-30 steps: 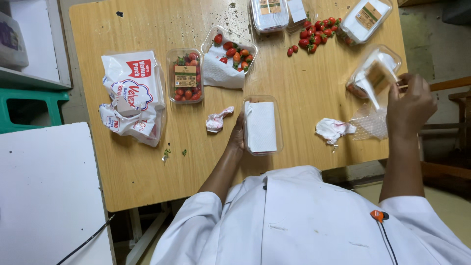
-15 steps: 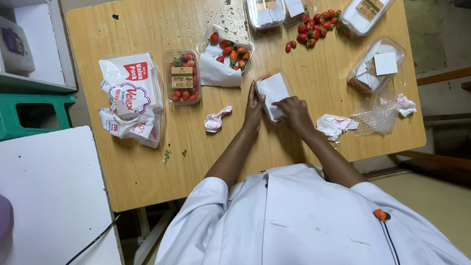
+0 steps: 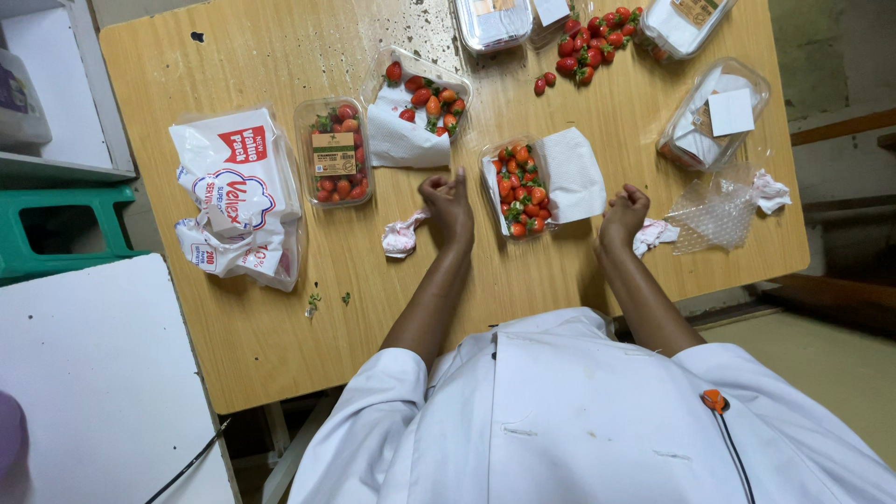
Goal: The person sorts strawberries by hand, picking up loose strawberries from the table and placing them into plastic containers before closing the lids.
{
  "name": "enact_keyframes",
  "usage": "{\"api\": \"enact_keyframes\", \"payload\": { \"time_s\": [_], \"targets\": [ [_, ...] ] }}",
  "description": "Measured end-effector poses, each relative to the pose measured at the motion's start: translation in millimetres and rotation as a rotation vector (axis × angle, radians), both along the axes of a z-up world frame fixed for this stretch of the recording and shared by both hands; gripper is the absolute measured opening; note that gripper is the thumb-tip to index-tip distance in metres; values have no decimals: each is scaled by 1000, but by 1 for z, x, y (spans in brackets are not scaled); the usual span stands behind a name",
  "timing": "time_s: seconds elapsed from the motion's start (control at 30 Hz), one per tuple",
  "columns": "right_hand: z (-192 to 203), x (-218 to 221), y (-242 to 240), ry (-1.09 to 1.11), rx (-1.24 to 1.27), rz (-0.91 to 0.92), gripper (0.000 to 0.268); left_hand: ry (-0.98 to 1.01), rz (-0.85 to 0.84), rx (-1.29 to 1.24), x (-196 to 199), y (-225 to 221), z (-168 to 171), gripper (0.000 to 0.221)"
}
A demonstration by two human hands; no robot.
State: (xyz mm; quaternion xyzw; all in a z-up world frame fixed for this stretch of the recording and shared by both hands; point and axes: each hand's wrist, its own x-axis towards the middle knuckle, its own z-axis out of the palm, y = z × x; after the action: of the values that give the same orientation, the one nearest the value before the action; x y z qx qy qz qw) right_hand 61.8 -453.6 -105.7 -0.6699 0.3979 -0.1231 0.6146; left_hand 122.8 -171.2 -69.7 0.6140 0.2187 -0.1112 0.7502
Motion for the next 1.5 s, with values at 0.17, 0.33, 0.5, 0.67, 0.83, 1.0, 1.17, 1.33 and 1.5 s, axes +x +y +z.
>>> {"api": "enact_keyframes", "payload": {
  "time_s": [0.17,0.33,0.5,0.67,0.83,1.0,1.17,1.33,1.5],
  "targets": [
    [127,-14,57,-410,-976,919,33,-64,491,655,76,33,-35,67],
    [96,-11,78,-170,-1167,988,32,170,342,684,114,51,-14,32],
    [122,4,92,-248,-1008,937,28,114,308,542,114,63,-22,16],
    [164,27,115,-267,-795,1011,33,80,194,352,104,74,-50,41],
    [195,48,146,-362,-756,1116,30,-4,102,116,82,79,-48,37],
    [171,67,164,-457,-797,1267,24,-24,40,-63,8,80,31,43],
    [177,51,176,-450,-955,1385,28,-40,-115,-135,-50,93,90,35],
    [170,16,181,-394,-953,1457,24,-25,-135,-169,-83,97,101,36],
    [144,-4,180,-454,-1015,1487,26,-8,-178,-208,-102,95,101,35]
  ]
}}
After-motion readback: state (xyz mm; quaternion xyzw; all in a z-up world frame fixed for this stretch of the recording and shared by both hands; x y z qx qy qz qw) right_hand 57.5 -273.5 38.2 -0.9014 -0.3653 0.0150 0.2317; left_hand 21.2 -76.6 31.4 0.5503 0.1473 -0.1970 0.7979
